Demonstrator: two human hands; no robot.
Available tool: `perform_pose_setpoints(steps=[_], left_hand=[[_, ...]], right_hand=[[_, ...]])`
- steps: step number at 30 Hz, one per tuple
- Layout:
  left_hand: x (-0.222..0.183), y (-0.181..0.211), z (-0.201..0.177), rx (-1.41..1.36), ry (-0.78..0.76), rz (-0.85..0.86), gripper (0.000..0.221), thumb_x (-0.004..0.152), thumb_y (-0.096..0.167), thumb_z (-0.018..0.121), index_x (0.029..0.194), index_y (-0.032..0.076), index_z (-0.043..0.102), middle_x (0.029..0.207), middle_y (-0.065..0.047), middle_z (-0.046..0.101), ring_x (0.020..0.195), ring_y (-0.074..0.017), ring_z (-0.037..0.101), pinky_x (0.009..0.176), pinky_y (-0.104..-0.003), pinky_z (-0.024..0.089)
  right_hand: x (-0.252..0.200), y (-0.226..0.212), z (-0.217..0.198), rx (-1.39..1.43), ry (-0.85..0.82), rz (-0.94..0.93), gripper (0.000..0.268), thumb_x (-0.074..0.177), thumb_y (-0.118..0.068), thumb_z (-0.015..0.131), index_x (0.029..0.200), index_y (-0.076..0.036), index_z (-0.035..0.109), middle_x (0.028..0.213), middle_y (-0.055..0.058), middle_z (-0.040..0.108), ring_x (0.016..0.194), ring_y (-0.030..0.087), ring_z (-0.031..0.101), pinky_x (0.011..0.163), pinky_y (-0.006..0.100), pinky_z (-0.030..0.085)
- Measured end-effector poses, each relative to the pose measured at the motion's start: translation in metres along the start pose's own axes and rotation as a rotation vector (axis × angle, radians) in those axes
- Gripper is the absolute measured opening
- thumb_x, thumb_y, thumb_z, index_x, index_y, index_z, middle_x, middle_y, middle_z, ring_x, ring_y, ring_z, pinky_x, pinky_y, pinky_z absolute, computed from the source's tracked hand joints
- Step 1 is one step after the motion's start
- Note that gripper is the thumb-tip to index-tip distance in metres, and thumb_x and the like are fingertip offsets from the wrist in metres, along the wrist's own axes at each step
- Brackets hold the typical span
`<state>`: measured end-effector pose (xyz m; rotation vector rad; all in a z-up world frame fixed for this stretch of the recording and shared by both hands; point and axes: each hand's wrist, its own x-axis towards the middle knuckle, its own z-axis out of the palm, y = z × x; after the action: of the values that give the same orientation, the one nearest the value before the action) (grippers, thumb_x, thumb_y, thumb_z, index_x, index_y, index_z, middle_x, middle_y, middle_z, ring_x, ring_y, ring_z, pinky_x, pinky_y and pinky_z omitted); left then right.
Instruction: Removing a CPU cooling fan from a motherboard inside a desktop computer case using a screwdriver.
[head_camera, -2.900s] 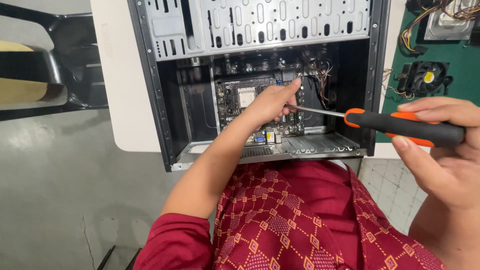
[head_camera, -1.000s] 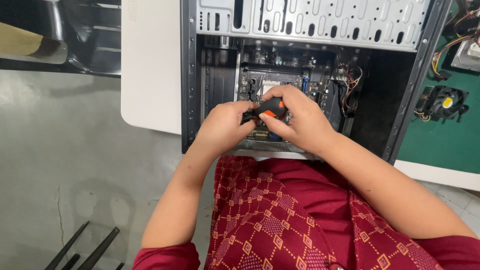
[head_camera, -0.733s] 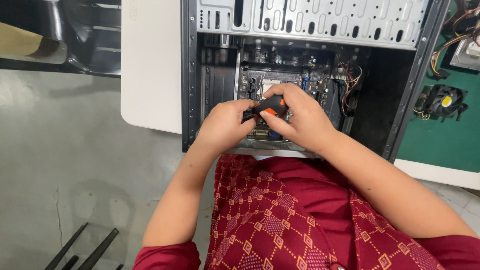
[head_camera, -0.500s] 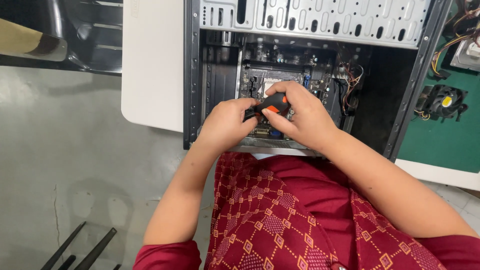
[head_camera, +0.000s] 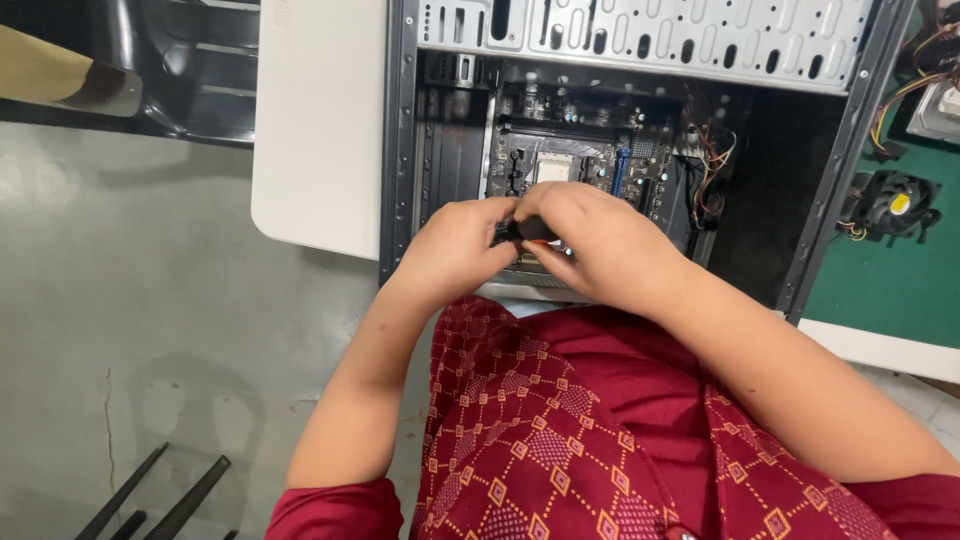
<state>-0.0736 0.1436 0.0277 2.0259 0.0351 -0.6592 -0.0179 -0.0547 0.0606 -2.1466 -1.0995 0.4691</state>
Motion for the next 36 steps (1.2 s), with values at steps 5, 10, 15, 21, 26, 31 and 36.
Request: perform_pose_setpoints(steps=[5,10,15,21,26,31,36], left_hand=[[-0.012,0.015,-0.011,0.024,-0.006,0.027,0.023,0.088,0.016,0.065,0.104,0.003,0.074,0.067,-0.018,0.069,0.069,-0.0379,0.068,0.072,-0.047,0.056],[-0.015,0.011,-0.007,0.031,0.057,0.033,0.041,0.096,0.048,0.061,0.102,0.010,0.076,0.081,-0.016,0.073,0.085,-0.0395,0.071,0.078,-0.049,0.056],[-0.007,-0.008,-0.008,0.169,0.045,0.063,0.019,0.087,0.026,0.073,0.101,0.015,0.067,0.084,-0.007,0.070,0.088,-0.0342,0.072,0.078,-0.046,0.056],[-0.009,0.023,-0.032,0.018,-0.094,0.128,0.012,0.090,0.017,0.068,0.096,0.007,0.068,0.087,-0.021,0.073,0.090,-0.0453,0.070,0.081,-0.052,0.055],[0.002,-0.005,-0.022,0.023,-0.091,0.129,0.018,0.086,0.023,0.076,0.097,0.011,0.068,0.086,-0.011,0.073,0.089,-0.0385,0.072,0.083,-0.049,0.056],[-0.007,0.015,-0.038,0.042,-0.150,0.144,0.022,0.090,0.017,0.070,0.109,0.009,0.065,0.098,-0.019,0.073,0.101,-0.0439,0.069,0.087,-0.054,0.054],[0.003,0.007,-0.040,0.025,-0.205,0.159,0.027,0.094,0.012,0.063,0.120,0.009,0.068,0.105,-0.016,0.076,0.104,-0.0422,0.070,0.091,-0.053,0.054]], right_hand=[[0.003,0.007,0.007,-0.049,-0.080,-0.095,0.018,0.092,-0.001,0.066,0.108,-0.009,0.065,0.110,0.010,0.067,0.104,0.035,0.068,0.085,0.046,0.059],[0.009,-0.018,-0.018,-0.029,-0.258,-0.086,0.015,0.086,-0.006,0.071,0.101,-0.008,0.070,0.120,0.017,0.066,0.113,0.040,0.064,0.093,0.051,0.055],[0.005,-0.025,-0.007,-0.294,-0.289,0.121,0.037,0.103,-0.039,0.055,0.127,-0.011,0.060,0.116,0.018,0.065,0.096,0.038,0.073,0.074,0.044,0.063],[0.011,-0.032,-0.009,-0.160,-0.346,0.041,0.033,0.092,0.004,0.050,0.115,-0.009,0.068,0.125,0.019,0.066,0.109,0.042,0.068,0.085,0.049,0.059],[0.016,-0.044,-0.020,-0.195,-0.313,0.065,0.031,0.097,-0.027,0.061,0.121,-0.009,0.069,0.122,0.019,0.068,0.111,0.038,0.069,0.089,0.046,0.058],[0.009,-0.048,-0.011,-0.332,-0.177,0.081,0.029,0.096,-0.013,0.060,0.123,-0.004,0.066,0.120,0.020,0.068,0.105,0.037,0.073,0.084,0.039,0.061],[0.007,-0.045,-0.017,-0.264,-0.200,0.060,0.029,0.087,-0.003,0.063,0.114,-0.010,0.071,0.124,0.015,0.068,0.113,0.038,0.069,0.091,0.045,0.059]])
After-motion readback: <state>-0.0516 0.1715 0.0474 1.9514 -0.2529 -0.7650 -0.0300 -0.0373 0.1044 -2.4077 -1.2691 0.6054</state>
